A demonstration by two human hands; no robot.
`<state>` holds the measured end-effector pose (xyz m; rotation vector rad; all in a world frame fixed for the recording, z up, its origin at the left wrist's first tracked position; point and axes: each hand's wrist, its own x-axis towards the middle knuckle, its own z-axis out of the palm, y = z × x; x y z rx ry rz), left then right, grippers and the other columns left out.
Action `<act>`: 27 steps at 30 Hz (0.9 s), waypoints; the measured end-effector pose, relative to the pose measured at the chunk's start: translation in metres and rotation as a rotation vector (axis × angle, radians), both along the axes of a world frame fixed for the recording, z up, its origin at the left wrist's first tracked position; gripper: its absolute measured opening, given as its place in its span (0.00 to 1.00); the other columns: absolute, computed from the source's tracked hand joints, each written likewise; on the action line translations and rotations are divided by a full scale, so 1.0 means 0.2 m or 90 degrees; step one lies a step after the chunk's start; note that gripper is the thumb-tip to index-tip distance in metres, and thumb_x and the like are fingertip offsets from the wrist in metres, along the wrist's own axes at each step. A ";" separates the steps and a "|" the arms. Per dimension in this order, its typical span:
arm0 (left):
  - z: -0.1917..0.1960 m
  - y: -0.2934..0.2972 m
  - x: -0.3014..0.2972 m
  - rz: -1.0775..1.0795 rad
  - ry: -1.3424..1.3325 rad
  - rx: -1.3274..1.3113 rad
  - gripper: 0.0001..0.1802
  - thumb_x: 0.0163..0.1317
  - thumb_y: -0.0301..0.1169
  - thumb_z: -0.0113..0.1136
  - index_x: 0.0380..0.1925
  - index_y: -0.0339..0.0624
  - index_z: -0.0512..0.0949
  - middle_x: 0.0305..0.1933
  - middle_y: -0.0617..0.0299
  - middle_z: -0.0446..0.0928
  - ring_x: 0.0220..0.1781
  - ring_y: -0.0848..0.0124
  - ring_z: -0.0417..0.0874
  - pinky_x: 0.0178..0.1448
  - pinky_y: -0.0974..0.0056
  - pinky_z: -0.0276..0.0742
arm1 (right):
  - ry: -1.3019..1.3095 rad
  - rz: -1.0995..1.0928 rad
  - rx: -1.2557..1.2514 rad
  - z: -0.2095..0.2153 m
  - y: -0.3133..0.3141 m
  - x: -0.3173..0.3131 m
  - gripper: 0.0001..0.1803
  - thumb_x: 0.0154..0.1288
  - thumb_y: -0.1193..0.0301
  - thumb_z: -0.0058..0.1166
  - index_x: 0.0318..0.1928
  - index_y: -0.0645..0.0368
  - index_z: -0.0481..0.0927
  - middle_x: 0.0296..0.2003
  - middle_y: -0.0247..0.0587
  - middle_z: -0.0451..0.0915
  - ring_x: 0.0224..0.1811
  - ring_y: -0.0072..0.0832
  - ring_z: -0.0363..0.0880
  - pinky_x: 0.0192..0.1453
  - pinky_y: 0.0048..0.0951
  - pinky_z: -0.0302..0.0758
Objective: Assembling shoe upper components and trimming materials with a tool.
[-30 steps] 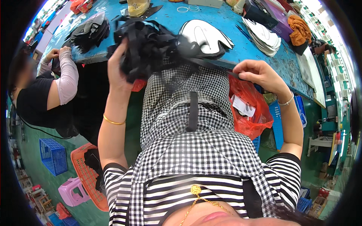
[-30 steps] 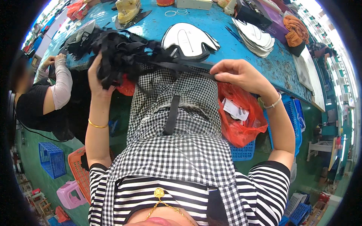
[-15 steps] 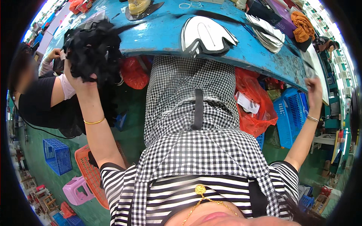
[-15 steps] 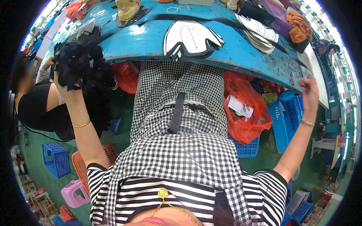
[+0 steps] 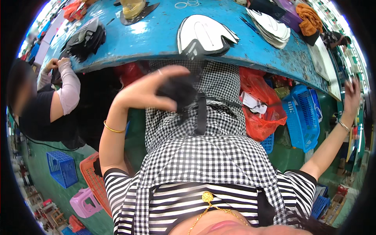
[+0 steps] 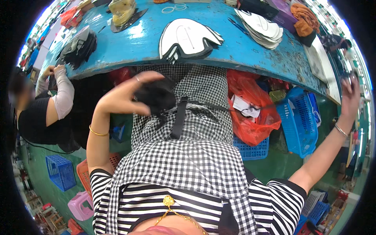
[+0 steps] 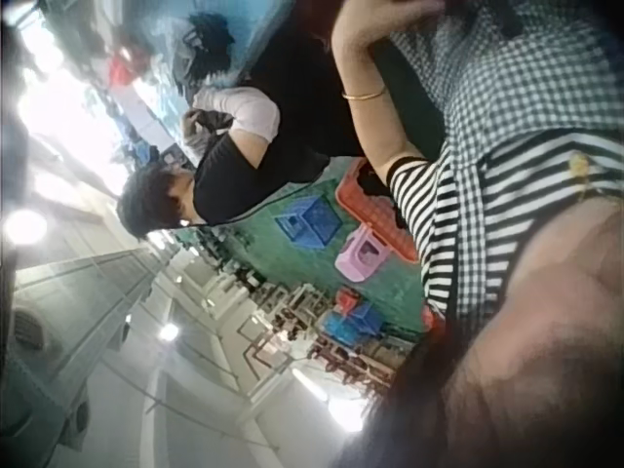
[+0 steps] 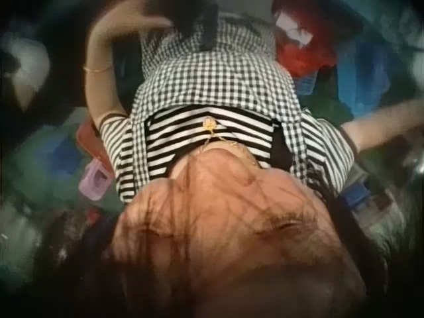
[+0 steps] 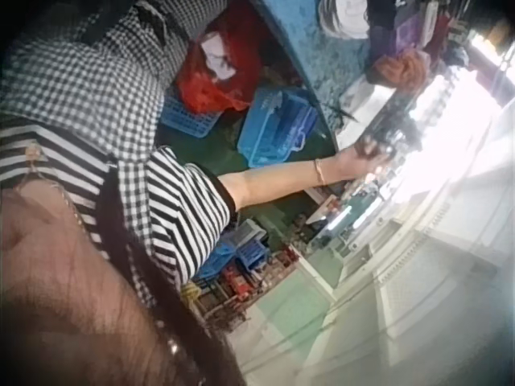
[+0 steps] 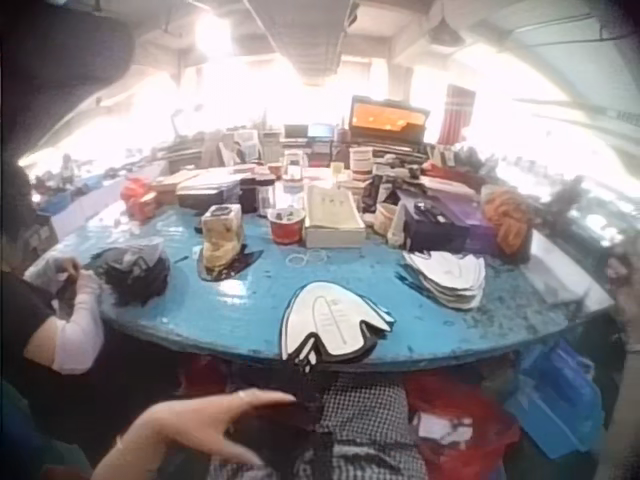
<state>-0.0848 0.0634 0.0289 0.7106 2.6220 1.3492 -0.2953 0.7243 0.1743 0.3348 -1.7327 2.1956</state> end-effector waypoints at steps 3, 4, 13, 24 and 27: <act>0.01 0.12 -0.10 -0.128 -0.070 -0.237 0.54 0.45 0.34 0.76 0.73 0.44 0.58 0.70 0.50 0.69 0.69 0.54 0.71 0.72 0.54 0.64 | 0.018 0.138 0.335 0.00 -0.60 0.28 0.14 0.73 0.73 0.49 0.55 0.63 0.79 0.31 0.30 0.74 0.27 0.15 0.68 0.35 0.18 0.67; 0.08 0.17 -0.15 -0.118 0.024 -0.232 0.55 0.44 0.33 0.77 0.73 0.43 0.58 0.70 0.50 0.68 0.70 0.53 0.70 0.73 0.54 0.63 | 0.087 0.201 0.585 0.02 -0.87 0.39 0.12 0.70 0.75 0.50 0.51 0.61 0.83 0.30 0.30 0.78 0.26 0.14 0.71 0.29 0.17 0.67; 0.21 0.53 -0.19 -0.075 -0.120 0.122 0.10 0.65 0.26 0.58 0.44 0.35 0.81 0.32 0.52 0.83 0.33 0.65 0.85 0.40 0.65 0.78 | 0.333 0.561 0.816 -0.14 -1.63 0.46 0.08 0.64 0.70 0.58 0.40 0.61 0.77 0.23 0.44 0.80 0.25 0.38 0.82 0.29 0.33 0.77; 0.57 0.38 -0.41 -0.055 -0.026 -0.069 0.40 0.56 0.27 0.69 0.68 0.35 0.62 0.55 0.48 0.77 0.59 0.59 0.80 0.59 0.60 0.75 | -0.381 0.770 0.221 -0.21 -1.70 0.22 0.09 0.75 0.71 0.47 0.49 0.61 0.69 0.25 0.38 0.83 0.21 0.17 0.79 0.24 0.18 0.72; 0.45 0.50 -0.50 -0.014 -0.161 0.161 0.38 0.62 0.21 0.62 0.70 0.35 0.55 0.58 0.51 0.74 0.55 0.61 0.80 0.59 0.62 0.75 | -0.419 0.783 0.123 -0.29 -1.76 0.15 0.09 0.76 0.69 0.46 0.50 0.61 0.69 0.26 0.38 0.83 0.20 0.18 0.79 0.25 0.18 0.73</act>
